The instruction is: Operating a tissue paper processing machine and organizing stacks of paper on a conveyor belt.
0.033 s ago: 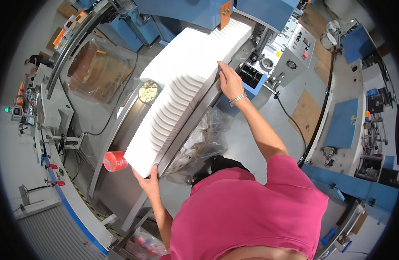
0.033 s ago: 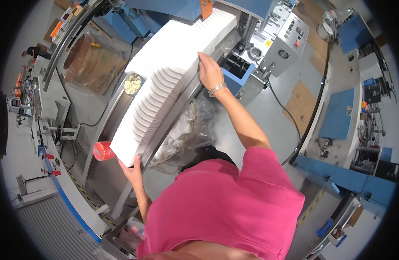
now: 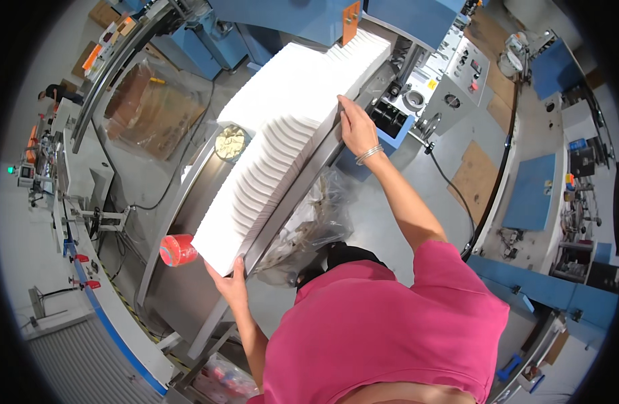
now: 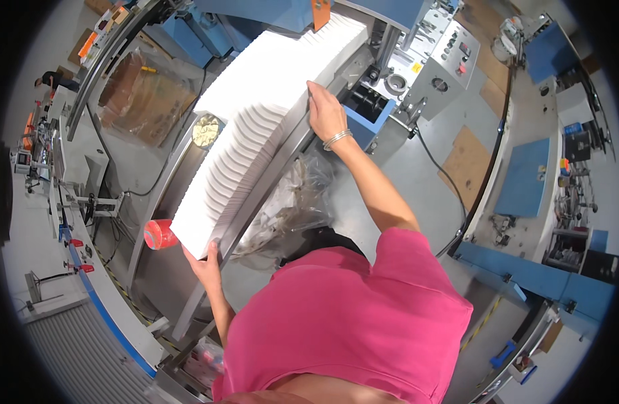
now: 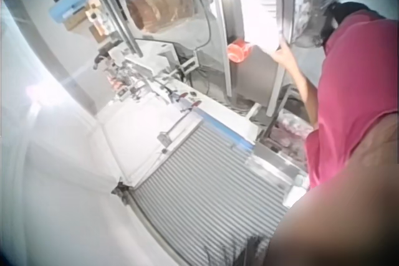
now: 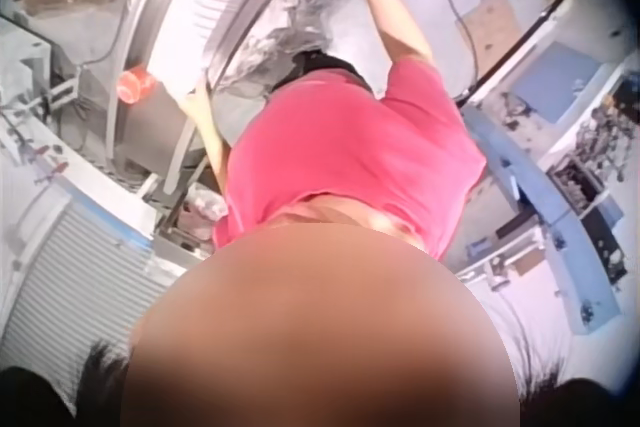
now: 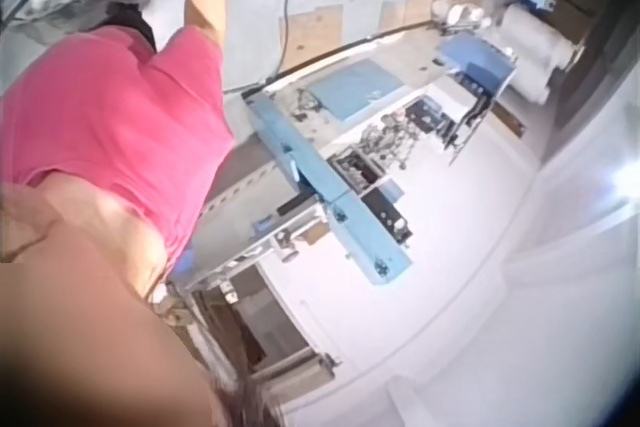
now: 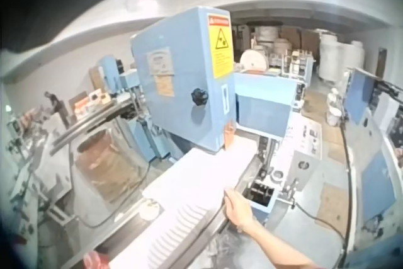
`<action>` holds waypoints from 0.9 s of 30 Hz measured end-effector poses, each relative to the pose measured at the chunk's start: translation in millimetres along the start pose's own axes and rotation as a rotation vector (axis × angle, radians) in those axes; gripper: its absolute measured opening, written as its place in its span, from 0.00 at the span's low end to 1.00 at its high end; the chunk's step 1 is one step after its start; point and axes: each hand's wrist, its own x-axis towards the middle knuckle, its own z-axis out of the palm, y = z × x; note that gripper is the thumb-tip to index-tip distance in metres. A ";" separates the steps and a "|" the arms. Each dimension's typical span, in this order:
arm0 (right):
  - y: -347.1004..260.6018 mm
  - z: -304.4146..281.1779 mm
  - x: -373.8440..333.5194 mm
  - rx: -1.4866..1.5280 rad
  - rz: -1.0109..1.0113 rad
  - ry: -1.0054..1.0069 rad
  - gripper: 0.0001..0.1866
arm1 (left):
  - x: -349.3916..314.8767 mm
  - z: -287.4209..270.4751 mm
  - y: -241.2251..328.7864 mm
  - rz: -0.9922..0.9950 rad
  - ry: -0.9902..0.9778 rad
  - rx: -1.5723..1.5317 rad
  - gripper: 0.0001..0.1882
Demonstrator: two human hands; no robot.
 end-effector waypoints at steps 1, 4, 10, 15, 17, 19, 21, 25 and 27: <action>0.7 0.7 -0.7 -0.042 -0.034 0.003 0.19 | 0.3 0.6 0.5 -0.003 -0.003 -0.008 0.42; -0.9 0.6 -2.5 -0.113 -0.072 -0.009 0.21 | -0.2 2.0 -0.9 0.006 0.013 0.030 0.42; -3.5 1.9 -5.9 -0.177 -0.128 -0.022 0.25 | -1.1 1.3 2.0 0.000 0.013 0.036 0.42; -8.0 4.2 -7.4 -0.248 -0.146 -0.017 0.26 | -1.6 1.7 3.8 -0.001 0.011 0.011 0.42; -10.2 3.2 -6.5 -0.258 -0.141 0.018 0.25 | -1.5 1.4 3.9 -0.007 0.003 0.003 0.41; -14.6 -0.1 -4.0 -0.247 -0.121 0.011 0.23 | -1.2 1.1 0.4 0.011 0.004 0.019 0.41; -20.4 -1.3 -1.9 -0.234 -0.101 0.004 0.22 | -1.8 0.2 -0.3 0.010 0.006 0.028 0.41; -25.3 1.7 1.7 -0.183 0.004 -0.004 0.16 | -1.2 2.8 1.4 -0.005 -0.002 0.023 0.41; -24.4 3.6 4.8 -0.169 0.014 0.001 0.15 | -1.4 3.2 1.3 0.001 0.004 0.027 0.41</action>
